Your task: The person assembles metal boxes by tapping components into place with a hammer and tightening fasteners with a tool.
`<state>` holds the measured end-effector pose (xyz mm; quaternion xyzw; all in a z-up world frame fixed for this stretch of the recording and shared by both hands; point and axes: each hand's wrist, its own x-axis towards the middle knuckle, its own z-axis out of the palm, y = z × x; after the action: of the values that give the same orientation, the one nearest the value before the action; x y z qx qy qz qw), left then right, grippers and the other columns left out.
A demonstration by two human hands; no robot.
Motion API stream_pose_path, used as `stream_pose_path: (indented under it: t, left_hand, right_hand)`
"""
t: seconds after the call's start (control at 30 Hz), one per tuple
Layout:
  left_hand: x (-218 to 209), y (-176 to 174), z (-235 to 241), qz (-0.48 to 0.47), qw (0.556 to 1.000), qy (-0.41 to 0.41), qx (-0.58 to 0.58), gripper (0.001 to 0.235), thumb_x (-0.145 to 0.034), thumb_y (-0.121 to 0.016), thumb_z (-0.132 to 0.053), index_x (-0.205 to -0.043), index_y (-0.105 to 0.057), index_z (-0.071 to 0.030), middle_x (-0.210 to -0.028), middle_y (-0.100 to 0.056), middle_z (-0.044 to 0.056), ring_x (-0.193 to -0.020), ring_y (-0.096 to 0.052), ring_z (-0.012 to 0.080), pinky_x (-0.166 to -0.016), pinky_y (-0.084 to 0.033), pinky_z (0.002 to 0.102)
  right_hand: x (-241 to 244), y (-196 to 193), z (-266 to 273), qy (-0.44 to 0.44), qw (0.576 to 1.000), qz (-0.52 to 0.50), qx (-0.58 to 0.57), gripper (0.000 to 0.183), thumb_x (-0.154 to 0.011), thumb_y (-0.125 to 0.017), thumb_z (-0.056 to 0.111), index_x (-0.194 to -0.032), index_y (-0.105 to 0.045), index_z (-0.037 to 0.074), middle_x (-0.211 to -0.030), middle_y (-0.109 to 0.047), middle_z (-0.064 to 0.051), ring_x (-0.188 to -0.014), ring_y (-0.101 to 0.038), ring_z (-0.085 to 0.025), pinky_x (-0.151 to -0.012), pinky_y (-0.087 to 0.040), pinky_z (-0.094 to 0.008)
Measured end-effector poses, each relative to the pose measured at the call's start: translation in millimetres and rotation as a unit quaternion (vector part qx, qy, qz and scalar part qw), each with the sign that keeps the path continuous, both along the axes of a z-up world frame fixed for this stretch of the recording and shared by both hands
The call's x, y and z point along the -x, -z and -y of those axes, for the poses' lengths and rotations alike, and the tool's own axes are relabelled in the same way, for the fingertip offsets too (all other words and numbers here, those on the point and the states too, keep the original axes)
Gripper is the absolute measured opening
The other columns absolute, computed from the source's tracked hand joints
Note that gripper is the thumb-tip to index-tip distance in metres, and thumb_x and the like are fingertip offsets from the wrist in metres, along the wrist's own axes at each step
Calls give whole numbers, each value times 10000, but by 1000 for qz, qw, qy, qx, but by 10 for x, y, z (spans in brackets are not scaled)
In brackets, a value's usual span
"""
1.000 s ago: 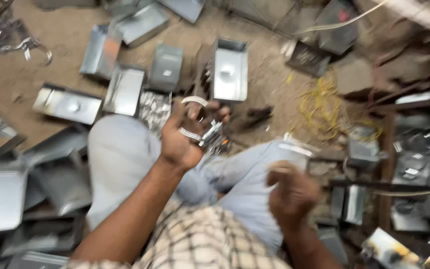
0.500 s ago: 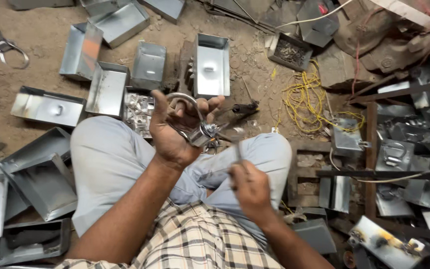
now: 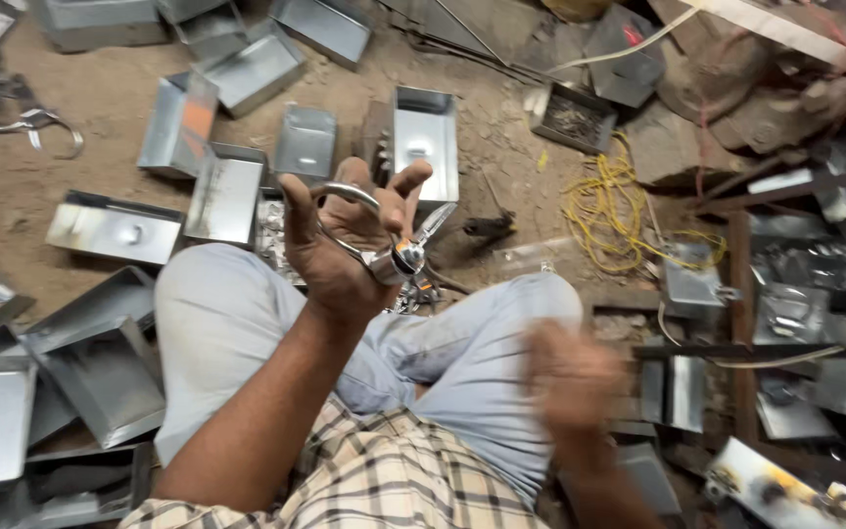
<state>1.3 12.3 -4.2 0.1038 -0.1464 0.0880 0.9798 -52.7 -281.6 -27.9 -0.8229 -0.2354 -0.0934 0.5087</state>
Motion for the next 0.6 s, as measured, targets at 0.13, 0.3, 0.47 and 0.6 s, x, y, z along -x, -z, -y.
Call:
stream_pose_path:
  t: [0.13, 0.3, 0.47, 0.6]
  left_hand:
    - [57, -104, -9, -16, 1000, 12, -2, 671, -1044, -499, -754, -915, -559, -99, -833, -677, 186, -871, -657, 244, -804, -489, 282]
    - [123, -129, -8, 5, 998, 55, 21, 570, -948, -505, -680, -1023, -591, -122, -867, -674, 194, -1033, -634, 249, -1062, -535, 461]
    - [172, 13, 22, 8, 999, -3, -33, 629, -1043, -501, -719, -945, -552, -100, -727, -639, 189, -978, -669, 271, -1092, -439, 360]
    - [156, -45, 64, 8, 995, -43, -92, 617, -1002, -514, -719, -963, -541, -104, -744, -631, 150, -950, -675, 256, -1044, -451, 361]
  right_hand:
    - [90, 37, 198, 124, 980, 54, -143, 77, -1124, -502, 113, -1110, -569, 76, -862, -638, -26, -627, -551, -100, -529, -480, -245]
    - [169, -75, -539, -100, 971, -129, 175, 346, -1109, -474, 351, -1038, -654, 65, -765, -660, -70, -576, -571, -141, -554, -462, -226]
    - [163, -627, 159, 70, 929, -101, -350, 317, -1152, -477, 274, -1005, -652, 55, -767, -663, -66, -584, -566, -143, -539, -460, -258]
    - [443, -232, -705, 3, 973, -224, -52, 249, -1070, -527, 226, -987, -683, 51, -706, -669, -59, -521, -577, -132, -477, -467, -276]
